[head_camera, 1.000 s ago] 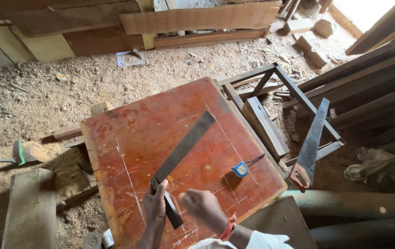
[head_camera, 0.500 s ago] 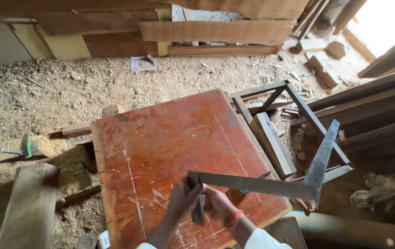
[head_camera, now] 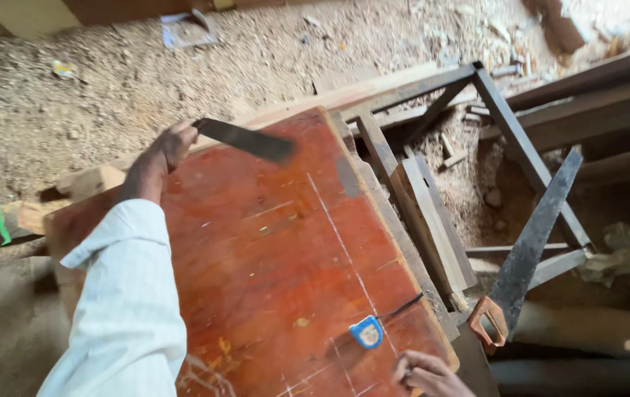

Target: The person measures and marks a wooden plank on a workbench using a tape measure, pencil, and try square. They then use a hand saw to cut the plank along the marked line.

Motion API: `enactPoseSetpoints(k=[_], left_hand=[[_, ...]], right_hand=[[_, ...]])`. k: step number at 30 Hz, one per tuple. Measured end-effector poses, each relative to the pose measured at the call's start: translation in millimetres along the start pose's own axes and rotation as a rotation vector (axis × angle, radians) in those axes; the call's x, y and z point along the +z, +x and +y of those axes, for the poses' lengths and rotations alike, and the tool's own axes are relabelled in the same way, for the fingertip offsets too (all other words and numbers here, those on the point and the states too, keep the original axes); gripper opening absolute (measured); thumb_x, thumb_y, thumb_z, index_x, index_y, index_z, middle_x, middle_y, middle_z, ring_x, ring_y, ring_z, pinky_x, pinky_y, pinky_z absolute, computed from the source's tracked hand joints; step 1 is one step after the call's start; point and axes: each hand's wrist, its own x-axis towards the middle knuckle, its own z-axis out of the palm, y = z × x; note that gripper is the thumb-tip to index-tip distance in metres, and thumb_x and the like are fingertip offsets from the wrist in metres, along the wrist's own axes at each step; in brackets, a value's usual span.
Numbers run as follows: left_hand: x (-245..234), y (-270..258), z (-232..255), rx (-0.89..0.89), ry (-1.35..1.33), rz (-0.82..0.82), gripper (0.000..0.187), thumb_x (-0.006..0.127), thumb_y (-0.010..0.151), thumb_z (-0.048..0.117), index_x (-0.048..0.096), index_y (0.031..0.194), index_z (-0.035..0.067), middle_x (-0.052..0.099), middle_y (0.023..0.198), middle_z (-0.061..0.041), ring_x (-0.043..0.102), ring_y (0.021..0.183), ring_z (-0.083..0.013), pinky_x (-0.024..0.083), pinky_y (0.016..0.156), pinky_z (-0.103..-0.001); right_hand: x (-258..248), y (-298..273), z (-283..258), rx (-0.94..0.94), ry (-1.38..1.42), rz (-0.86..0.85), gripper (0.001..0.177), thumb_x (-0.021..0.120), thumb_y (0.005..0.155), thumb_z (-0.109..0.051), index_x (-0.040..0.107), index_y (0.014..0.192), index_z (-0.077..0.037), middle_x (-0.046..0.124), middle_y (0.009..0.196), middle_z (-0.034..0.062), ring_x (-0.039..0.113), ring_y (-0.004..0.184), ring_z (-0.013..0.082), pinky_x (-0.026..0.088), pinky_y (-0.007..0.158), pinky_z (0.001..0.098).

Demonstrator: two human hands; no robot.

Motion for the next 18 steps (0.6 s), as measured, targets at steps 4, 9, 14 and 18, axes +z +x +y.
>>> enactPoseSetpoints(k=[4, 9, 14, 18], left_hand=[[18, 42, 37, -0.076, 0.283, -0.038, 0.047, 0.047, 0.105, 0.045, 0.058, 0.137, 0.014, 0.059, 0.134, -0.016, 0.055, 0.122, -0.0342, 0.043, 0.101, -0.053], [48, 68, 53, -0.094, 0.377, -0.078, 0.069, 0.058, 0.093, 0.048, 0.041, 0.156, 0.025, 0.048, 0.151, -0.017, 0.050, 0.135, -0.0366, 0.038, 0.112, -0.057], [77, 72, 45, 0.246, 0.359, 0.139, 0.093, 0.074, 0.089, 0.057, 0.029, 0.160, 0.018, 0.049, 0.151, -0.023, 0.045, 0.135, -0.0408, 0.033, 0.107, -0.060], [91, 57, 55, 0.144, 0.107, 0.243, 0.112, 0.079, 0.076, 0.061, 0.024, 0.164, 0.020, 0.068, 0.132, -0.012, 0.068, 0.117, -0.0279, 0.053, 0.108, -0.042]], right_hand=[[-53, -24, 7, -0.188, 0.134, 0.100, 0.010, 0.056, 0.095, 0.002, 0.065, 0.091, 0.005, 0.059, 0.094, 0.0129, 0.058, 0.083, 0.0196, 0.048, 0.076, 0.0349], [-92, -22, 29, -0.348, 0.188, 0.147, 0.017, 0.051, 0.095, 0.003, 0.067, 0.094, 0.008, 0.062, 0.104, 0.0188, 0.060, 0.085, 0.0226, 0.049, 0.078, 0.0393], [-65, -19, 48, -0.282, 0.286, 0.218, 0.016, 0.053, 0.096, 0.002, 0.067, 0.101, 0.009, 0.062, 0.115, 0.0197, 0.059, 0.101, 0.0231, 0.048, 0.089, 0.0388], [-33, 3, 5, -0.316, 0.278, 0.258, 0.021, 0.055, 0.098, 0.001, 0.068, 0.111, 0.010, 0.064, 0.120, 0.0236, 0.064, 0.115, 0.0286, 0.052, 0.096, 0.0432]])
